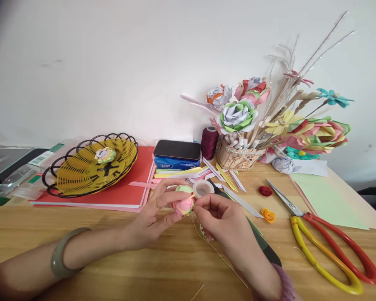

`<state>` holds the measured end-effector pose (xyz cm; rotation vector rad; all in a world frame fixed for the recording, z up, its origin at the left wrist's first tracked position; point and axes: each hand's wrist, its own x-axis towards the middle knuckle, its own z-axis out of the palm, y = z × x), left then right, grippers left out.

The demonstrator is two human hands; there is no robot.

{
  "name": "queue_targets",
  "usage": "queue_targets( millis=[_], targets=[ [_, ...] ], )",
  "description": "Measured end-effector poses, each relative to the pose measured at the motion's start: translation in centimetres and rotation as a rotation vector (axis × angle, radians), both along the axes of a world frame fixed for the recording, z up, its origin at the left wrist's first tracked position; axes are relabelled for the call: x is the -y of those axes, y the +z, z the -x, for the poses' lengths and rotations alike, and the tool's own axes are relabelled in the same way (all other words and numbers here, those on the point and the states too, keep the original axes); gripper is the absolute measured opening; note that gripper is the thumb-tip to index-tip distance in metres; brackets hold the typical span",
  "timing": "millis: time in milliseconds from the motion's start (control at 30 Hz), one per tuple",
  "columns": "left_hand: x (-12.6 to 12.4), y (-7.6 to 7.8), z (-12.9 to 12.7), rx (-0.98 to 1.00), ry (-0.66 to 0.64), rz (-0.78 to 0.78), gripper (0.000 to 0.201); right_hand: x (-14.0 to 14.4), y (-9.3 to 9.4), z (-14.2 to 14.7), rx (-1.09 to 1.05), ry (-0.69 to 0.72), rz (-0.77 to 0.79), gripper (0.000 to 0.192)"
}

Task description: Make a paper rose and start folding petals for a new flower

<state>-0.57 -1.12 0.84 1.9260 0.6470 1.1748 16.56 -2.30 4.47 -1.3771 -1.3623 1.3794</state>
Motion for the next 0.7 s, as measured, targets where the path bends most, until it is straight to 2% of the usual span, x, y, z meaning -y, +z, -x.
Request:
queue_targets(
  millis=[100,167,267,400,567,700],
  targets=[
    [0.0,0.0,-0.3,-0.047,0.065,-0.212,0.042,0.5,-0.4,0.2,0.147,-0.054,-0.238,0.009],
    [-0.1,-0.2,-0.5,-0.044,0.113,-0.311,0.038,0.7,-0.5,0.1,0.130,-0.055,-0.273,0.008],
    [-0.4,-0.3,-0.6,0.008,0.134,-0.400,0.034,0.5,-0.5,-0.1,-0.054,-0.005,-0.132,0.014],
    [-0.6,-0.2,-0.5,0.028,0.090,-0.410,0.027,0.0,-0.2,-0.7,-0.252,0.047,0.051,0.017],
    [-0.4,0.1,-0.3,0.003,0.105,-0.408,0.022,-0.3,0.1,-1.4,-0.327,0.136,0.149,0.015],
    [-0.2,0.1,-0.3,-0.008,0.118,-0.375,0.022,-0.7,0.6,-1.8,-0.299,0.180,0.189,0.017]
  ],
)
